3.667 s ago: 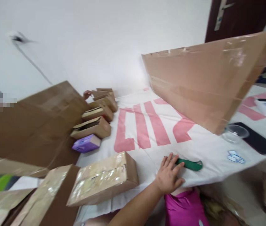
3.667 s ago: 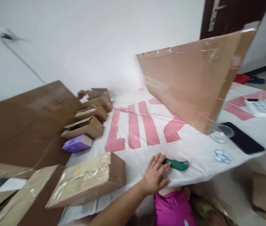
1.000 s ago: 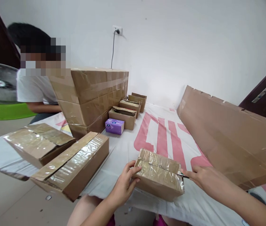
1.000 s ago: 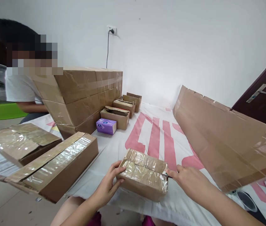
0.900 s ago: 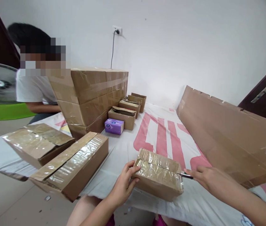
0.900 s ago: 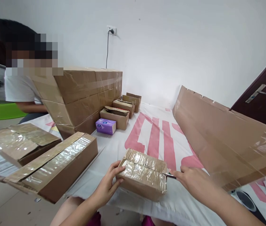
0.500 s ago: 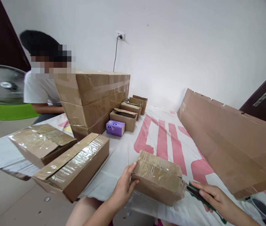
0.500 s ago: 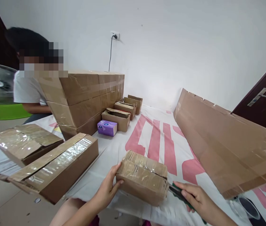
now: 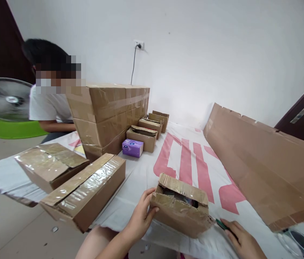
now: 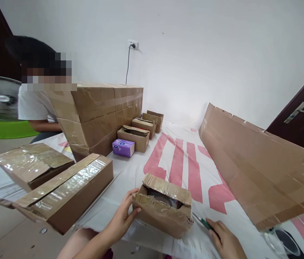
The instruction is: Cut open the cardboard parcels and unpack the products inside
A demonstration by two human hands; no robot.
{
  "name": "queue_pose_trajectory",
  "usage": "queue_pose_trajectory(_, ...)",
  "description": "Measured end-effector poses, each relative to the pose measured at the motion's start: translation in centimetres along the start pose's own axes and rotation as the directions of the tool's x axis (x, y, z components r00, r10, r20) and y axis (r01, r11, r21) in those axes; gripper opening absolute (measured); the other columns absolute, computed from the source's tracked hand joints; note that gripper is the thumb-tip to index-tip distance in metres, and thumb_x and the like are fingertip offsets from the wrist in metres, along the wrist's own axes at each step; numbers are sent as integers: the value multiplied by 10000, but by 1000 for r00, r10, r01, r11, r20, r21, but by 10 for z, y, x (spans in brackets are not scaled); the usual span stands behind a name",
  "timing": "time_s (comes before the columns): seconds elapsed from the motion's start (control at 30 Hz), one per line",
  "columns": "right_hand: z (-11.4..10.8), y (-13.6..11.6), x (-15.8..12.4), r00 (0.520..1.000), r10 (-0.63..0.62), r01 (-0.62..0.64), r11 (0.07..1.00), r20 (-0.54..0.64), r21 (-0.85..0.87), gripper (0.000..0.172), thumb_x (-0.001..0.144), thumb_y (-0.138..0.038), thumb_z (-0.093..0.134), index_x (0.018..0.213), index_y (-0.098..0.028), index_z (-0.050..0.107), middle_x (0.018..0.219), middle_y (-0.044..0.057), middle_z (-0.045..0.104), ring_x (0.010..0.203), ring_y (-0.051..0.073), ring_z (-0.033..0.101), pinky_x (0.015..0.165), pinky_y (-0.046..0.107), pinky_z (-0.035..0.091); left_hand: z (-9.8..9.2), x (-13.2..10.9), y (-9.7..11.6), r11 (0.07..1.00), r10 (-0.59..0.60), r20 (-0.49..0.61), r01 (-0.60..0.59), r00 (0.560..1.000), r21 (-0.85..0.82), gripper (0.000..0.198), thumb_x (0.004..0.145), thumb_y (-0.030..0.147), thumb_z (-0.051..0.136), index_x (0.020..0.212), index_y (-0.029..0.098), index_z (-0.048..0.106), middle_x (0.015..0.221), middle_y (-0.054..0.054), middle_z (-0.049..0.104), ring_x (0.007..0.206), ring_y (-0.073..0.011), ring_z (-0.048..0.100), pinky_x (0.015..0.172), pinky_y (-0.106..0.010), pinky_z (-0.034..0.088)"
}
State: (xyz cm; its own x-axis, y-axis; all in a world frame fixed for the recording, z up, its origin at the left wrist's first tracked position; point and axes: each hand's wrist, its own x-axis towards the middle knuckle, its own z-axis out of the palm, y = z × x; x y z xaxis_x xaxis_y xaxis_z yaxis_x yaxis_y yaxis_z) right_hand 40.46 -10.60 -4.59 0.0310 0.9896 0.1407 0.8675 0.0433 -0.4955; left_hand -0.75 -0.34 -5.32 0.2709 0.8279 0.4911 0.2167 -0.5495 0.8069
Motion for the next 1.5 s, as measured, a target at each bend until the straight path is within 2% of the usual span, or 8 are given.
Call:
queue_pose_trajectory(0.2, 16, 4, -6, 989, -143, 145, 974, 25, -177, 347, 870, -417, 540, 1154, -288, 690, 1092, 97, 710, 1023, 292, 680, 892, 459, 572, 2, -2, -2, 1000, 18, -17, -18, 1000, -1, 383, 940, 250, 495, 1323, 253, 493, 1351, -133, 496, 1279, -277, 480, 1068, -474, 427)
queue_pose_trajectory(0.53, 2, -98, 43, 959, -187, 206, 976, -212, 69, 490, 901, -426, 529, 1355, -263, 441, 1385, 113, 539, 1244, 267, 547, 999, 455, 503, 2, -2, -4, 999, 35, -25, -36, 999, -35, 362, 944, 272, 496, 1304, 247, 508, 1333, -130, 504, 1270, -275, 484, 1074, -476, 422)
queue_pose_trajectory(0.7, 2, -122, 61, 980, -118, 145, 975, -162, 170, 375, 902, -446, 523, 1202, -226, 573, 1233, 103, 656, 1131, 252, 620, 950, 410, 525, 0, -5, -3, 999, 42, 18, -42, 999, -6, 357, 954, 266, 474, 1311, 250, 482, 1341, -130, 468, 1274, -272, 465, 1077, -478, 416)
queue_pose_trajectory(0.87, -3, -118, 82, 951, 60, 36, 953, -303, 299, 399, 879, -535, 501, 1043, -189, 611, 970, 95, 733, 839, 229, 695, 731, 355, 579, -1, -11, 3, 996, 85, 21, -85, 996, 12, 343, 962, 242, 452, 1304, 272, 459, 1351, -123, 443, 1291, -268, 450, 1077, -464, 416)
queue_pose_trajectory(1.1, 10, -109, 115, 941, 67, 41, 950, -331, 310, 442, 872, -467, 522, 1170, -141, 525, 741, 28, 673, 639, 190, 651, 580, 328, 552, -1, -21, -1, 990, 134, -39, -132, 990, 52, 302, 944, 200, 475, 1236, 278, 485, 1336, -120, 469, 1259, -266, 495, 1031, -436, 461)
queue_pose_trajectory(1.3, 4, -125, 103, 869, -180, 251, 963, -462, 97, 200, 849, -386, 578, 924, -215, 651, 1017, 95, 612, 983, 257, 583, 842, 444, 509, 2, -17, -1, 991, 122, -42, -119, 992, 63, 318, 934, 182, 477, 1237, 279, 470, 1332, -121, 458, 1250, -263, 499, 1019, -436, 466)
queue_pose_trajectory(1.4, -1, -145, 91, 767, -519, 492, 853, -377, -172, 81, 880, -237, 576, 892, -238, 656, 961, 65, 628, 940, 227, 571, 832, 408, 493, 4, -13, -4, 992, 111, -40, -108, 993, 66, 324, 937, 185, 464, 1245, 285, 460, 1333, -123, 437, 1253, -267, 490, 1014, -444, 461)
queue_pose_trajectory(1.5, -1, -159, 87, 723, -638, 526, 757, -265, -388, 145, 870, -170, 583, 940, -248, 684, 1124, 79, 633, 1062, 270, 538, 880, 447, 470, 4, -9, -8, 992, 121, -33, -120, 992, 35, 351, 937, 196, 442, 1274, 293, 439, 1341, -125, 407, 1267, -278, 469, 1009, -458, 452)
